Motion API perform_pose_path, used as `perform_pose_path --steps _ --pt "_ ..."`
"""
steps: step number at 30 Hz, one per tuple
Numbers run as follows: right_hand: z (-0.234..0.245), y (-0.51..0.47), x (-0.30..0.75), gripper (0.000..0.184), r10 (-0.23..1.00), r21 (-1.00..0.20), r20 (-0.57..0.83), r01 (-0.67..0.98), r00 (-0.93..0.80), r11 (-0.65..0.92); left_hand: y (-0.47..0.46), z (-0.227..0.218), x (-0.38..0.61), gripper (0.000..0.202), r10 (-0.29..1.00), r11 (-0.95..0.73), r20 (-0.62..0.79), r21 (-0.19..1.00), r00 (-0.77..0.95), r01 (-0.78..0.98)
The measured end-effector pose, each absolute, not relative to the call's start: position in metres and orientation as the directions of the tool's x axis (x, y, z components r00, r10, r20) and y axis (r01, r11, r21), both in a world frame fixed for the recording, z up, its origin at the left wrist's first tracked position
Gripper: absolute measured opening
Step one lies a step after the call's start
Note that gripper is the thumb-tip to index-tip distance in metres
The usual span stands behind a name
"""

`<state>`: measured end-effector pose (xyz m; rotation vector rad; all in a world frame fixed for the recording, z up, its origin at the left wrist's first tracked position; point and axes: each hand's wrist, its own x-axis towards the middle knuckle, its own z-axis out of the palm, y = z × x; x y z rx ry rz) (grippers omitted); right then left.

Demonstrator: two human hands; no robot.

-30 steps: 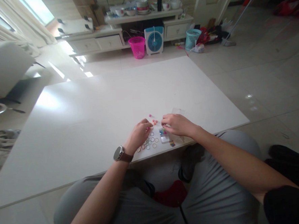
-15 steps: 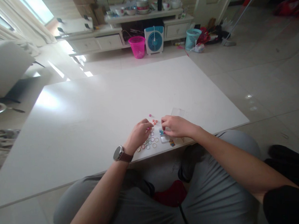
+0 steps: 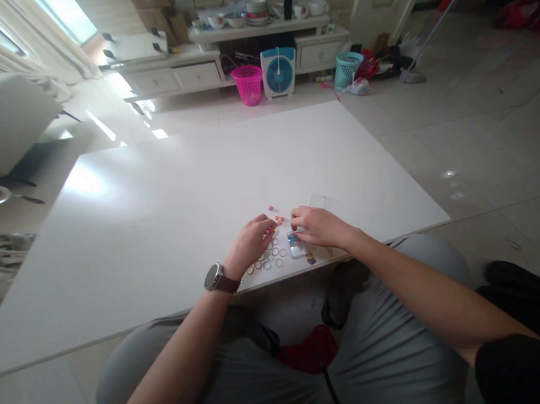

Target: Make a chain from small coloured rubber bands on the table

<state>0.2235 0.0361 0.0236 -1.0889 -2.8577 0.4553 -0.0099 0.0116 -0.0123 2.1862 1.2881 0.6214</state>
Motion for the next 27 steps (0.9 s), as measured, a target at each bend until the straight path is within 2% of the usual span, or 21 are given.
perform_pose_path --steps 6,14,19,23,27 --pt "0.0238 0.0365 0.2238 0.008 0.668 -0.277 -0.051 0.653 -0.742 0.704 0.0102 -0.0095 -0.0086 0.017 0.892 -0.414 0.138 0.629 0.430 0.657" --pt "0.0207 0.0363 0.2231 0.013 0.618 -0.364 -0.082 0.601 -0.782 0.712 0.0096 -0.0087 -0.0081 0.016 0.886 -0.429 0.147 0.624 0.440 0.654" --pt "0.0208 0.0367 0.2225 0.015 0.622 -0.360 -0.045 0.593 -0.782 0.720 0.0091 -0.0084 -0.0073 0.017 0.889 -0.418 0.137 0.631 0.437 0.653" --pt "0.0218 0.0360 0.2219 0.015 0.615 -0.371 -0.070 0.593 -0.785 0.714 0.0091 -0.0089 -0.0074 0.017 0.888 -0.420 0.143 0.636 0.437 0.647" --pt "0.0230 0.0355 0.2214 0.015 0.630 -0.337 -0.057 0.609 -0.775 0.718 0.0087 -0.0079 -0.0068 0.016 0.889 -0.424 0.152 0.631 0.432 0.650"
